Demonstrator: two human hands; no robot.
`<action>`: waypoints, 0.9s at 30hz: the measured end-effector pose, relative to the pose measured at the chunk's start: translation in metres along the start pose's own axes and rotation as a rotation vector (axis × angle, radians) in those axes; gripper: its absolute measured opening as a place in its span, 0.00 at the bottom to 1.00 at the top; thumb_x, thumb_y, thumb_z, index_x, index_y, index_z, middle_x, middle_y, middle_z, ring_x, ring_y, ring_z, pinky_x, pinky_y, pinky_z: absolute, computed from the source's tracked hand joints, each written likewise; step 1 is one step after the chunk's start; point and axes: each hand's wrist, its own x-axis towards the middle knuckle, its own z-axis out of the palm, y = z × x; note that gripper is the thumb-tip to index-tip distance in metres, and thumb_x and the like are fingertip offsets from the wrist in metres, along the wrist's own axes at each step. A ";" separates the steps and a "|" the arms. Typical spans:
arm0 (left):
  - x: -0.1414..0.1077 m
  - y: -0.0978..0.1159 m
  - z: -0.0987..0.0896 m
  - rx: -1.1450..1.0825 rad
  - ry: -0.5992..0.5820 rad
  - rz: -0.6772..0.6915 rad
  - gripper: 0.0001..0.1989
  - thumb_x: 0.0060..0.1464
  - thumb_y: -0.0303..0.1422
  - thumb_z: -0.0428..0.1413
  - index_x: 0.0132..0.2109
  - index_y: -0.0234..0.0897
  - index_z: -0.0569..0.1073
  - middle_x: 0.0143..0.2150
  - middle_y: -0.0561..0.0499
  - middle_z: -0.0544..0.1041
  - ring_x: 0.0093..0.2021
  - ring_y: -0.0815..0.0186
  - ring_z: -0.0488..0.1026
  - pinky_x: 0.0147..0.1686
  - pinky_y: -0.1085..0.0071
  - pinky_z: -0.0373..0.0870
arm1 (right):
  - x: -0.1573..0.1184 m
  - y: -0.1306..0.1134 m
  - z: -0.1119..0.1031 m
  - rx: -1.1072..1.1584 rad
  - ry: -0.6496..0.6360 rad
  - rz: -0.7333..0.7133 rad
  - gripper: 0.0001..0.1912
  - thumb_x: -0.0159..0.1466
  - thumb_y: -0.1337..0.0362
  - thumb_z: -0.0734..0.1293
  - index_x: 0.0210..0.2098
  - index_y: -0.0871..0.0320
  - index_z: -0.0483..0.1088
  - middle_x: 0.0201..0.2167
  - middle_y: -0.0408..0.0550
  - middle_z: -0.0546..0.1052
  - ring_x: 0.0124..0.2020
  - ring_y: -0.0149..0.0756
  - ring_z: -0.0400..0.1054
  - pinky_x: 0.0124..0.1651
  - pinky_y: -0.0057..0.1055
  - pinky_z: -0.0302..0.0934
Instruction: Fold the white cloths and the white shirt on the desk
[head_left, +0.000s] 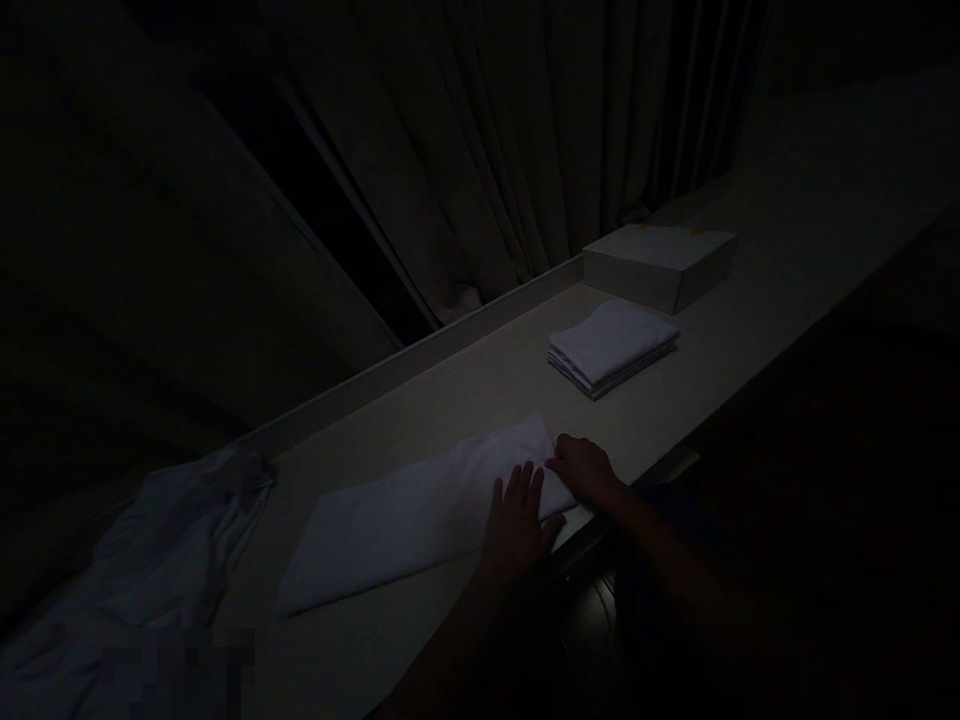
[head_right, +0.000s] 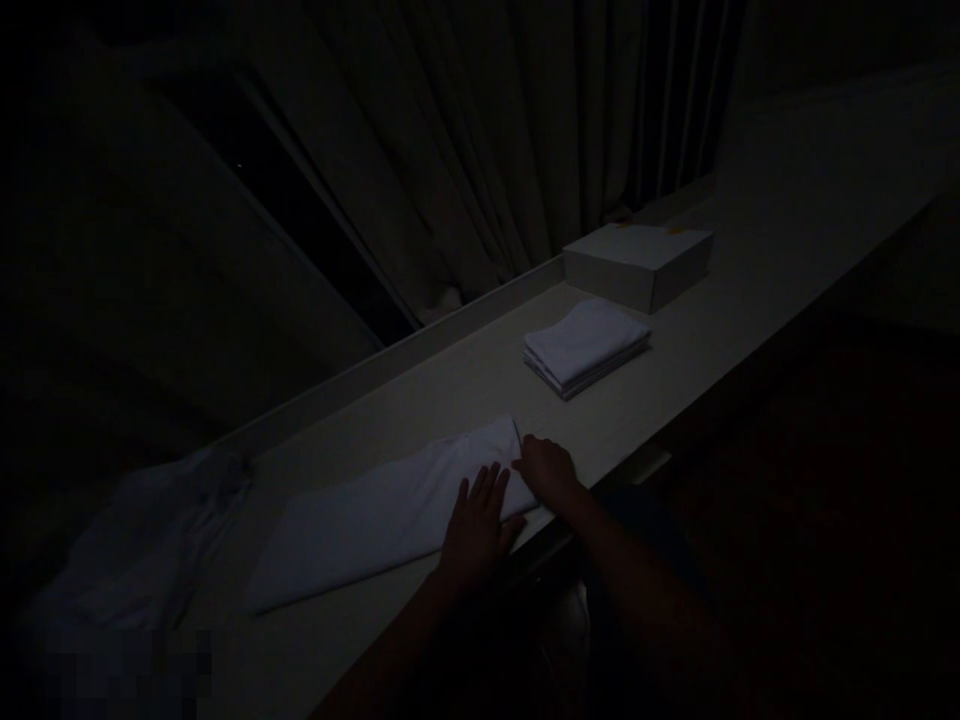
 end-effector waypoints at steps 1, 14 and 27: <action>0.000 0.000 0.000 0.001 0.001 -0.003 0.36 0.61 0.50 0.44 0.70 0.40 0.46 0.72 0.43 0.47 0.71 0.52 0.42 0.67 0.44 0.44 | 0.000 0.000 0.000 0.020 0.017 0.007 0.13 0.65 0.55 0.65 0.42 0.57 0.71 0.38 0.53 0.79 0.39 0.40 0.73 0.35 0.30 0.56; 0.000 0.001 0.001 -0.001 -0.002 -0.011 0.37 0.62 0.52 0.41 0.70 0.37 0.46 0.73 0.42 0.46 0.72 0.53 0.40 0.67 0.46 0.43 | -0.006 0.029 -0.018 0.212 -0.253 -0.164 0.16 0.52 0.56 0.75 0.38 0.56 0.75 0.37 0.44 0.80 0.36 0.32 0.73 0.33 0.22 0.60; -0.004 0.002 0.006 0.038 0.005 -0.046 0.34 0.63 0.49 0.40 0.70 0.38 0.46 0.72 0.43 0.47 0.72 0.53 0.42 0.66 0.45 0.45 | -0.030 -0.002 -0.018 -0.045 -0.152 -0.105 0.14 0.60 0.59 0.69 0.44 0.56 0.74 0.44 0.56 0.78 0.47 0.44 0.71 0.46 0.36 0.62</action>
